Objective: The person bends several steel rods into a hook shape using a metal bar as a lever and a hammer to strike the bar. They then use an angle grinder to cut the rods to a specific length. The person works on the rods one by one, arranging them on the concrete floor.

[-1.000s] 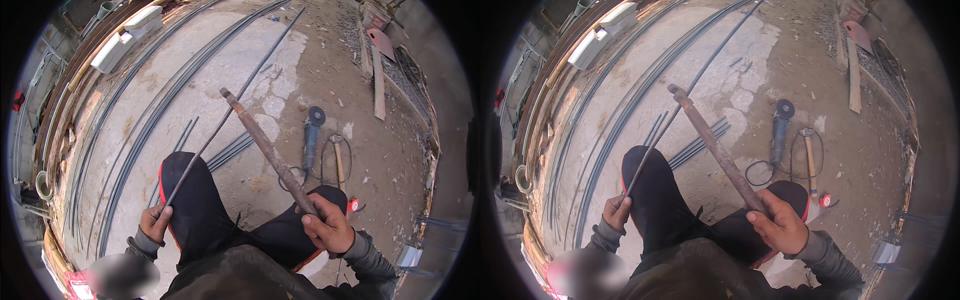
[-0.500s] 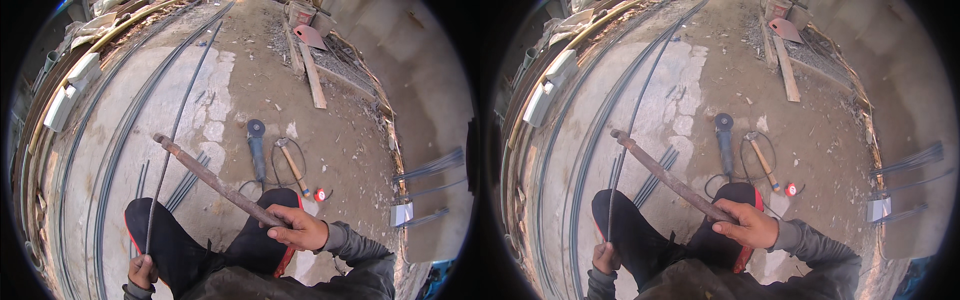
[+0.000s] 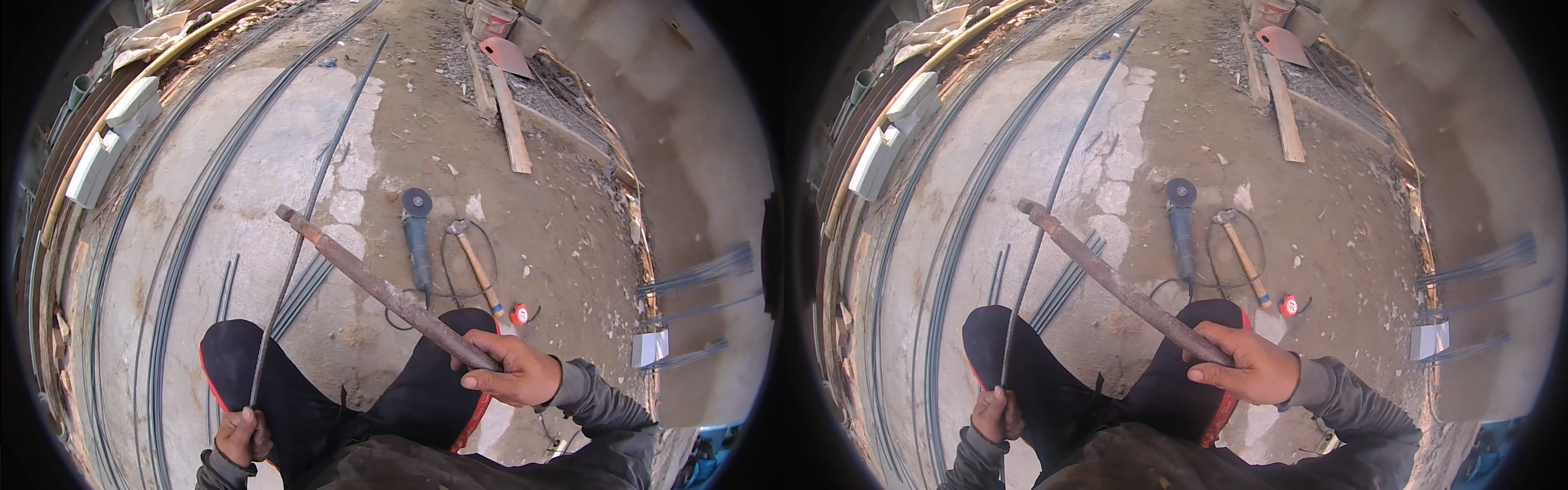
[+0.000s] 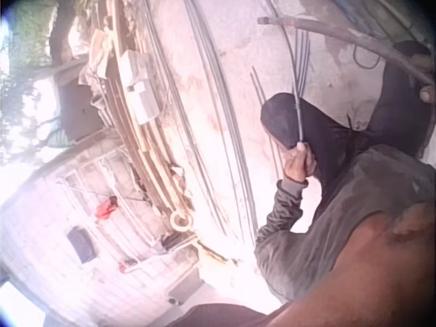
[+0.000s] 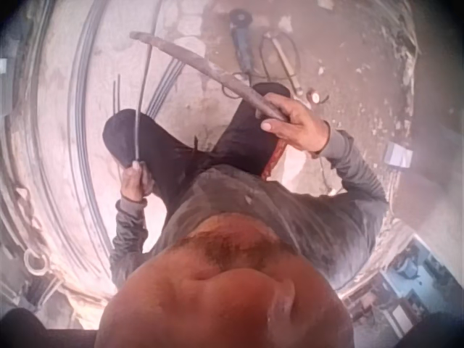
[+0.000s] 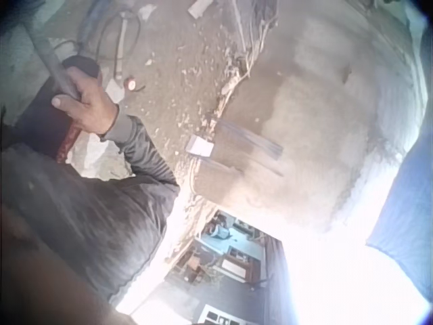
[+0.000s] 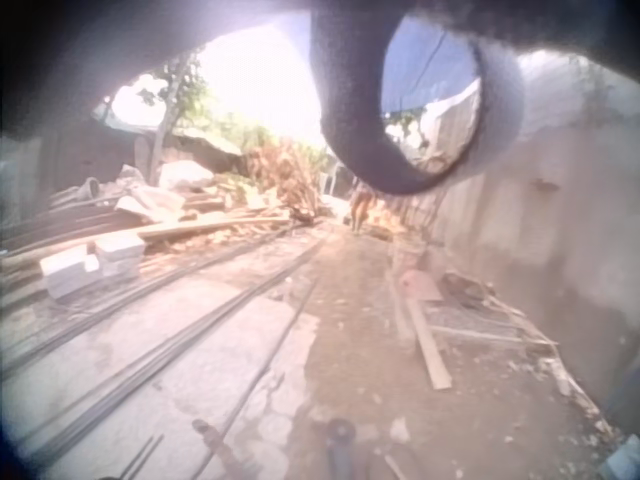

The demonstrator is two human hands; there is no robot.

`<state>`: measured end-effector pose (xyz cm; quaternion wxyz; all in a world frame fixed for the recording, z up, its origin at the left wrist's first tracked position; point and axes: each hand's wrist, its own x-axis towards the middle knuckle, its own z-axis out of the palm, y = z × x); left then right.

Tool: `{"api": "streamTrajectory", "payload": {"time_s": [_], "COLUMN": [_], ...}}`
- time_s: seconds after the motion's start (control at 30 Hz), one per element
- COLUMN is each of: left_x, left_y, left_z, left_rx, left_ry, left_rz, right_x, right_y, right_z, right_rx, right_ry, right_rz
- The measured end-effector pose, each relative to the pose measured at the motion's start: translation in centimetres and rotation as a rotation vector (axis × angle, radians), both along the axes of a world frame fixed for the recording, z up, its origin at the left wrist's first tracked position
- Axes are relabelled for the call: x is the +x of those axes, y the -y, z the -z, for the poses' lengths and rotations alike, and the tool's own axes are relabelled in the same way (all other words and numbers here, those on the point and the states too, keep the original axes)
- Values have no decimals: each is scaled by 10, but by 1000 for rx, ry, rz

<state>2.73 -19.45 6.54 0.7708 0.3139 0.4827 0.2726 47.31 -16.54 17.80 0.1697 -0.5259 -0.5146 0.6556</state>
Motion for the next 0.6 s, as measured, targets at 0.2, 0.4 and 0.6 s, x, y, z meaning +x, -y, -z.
{"api": "streamTrajectory", "payload": {"time_s": [0.2, 0.4, 0.6], "left_x": [-5, -26, -24], "left_y": [-7, -11, -4], "left_z": [6, 12, 17], "left_rx": [-51, -171, -152], "left_ry": [110, 330, 346], "left_rz": [13, 56, 15], "right_x": [0, -11, -23], "right_y": [-9, -13, -29], "right_z": [-14, -19, -14], "right_rx": [-156, -222, -182], "right_ry": [-104, -91, -105], "right_rz": [44, 5, -40]}}
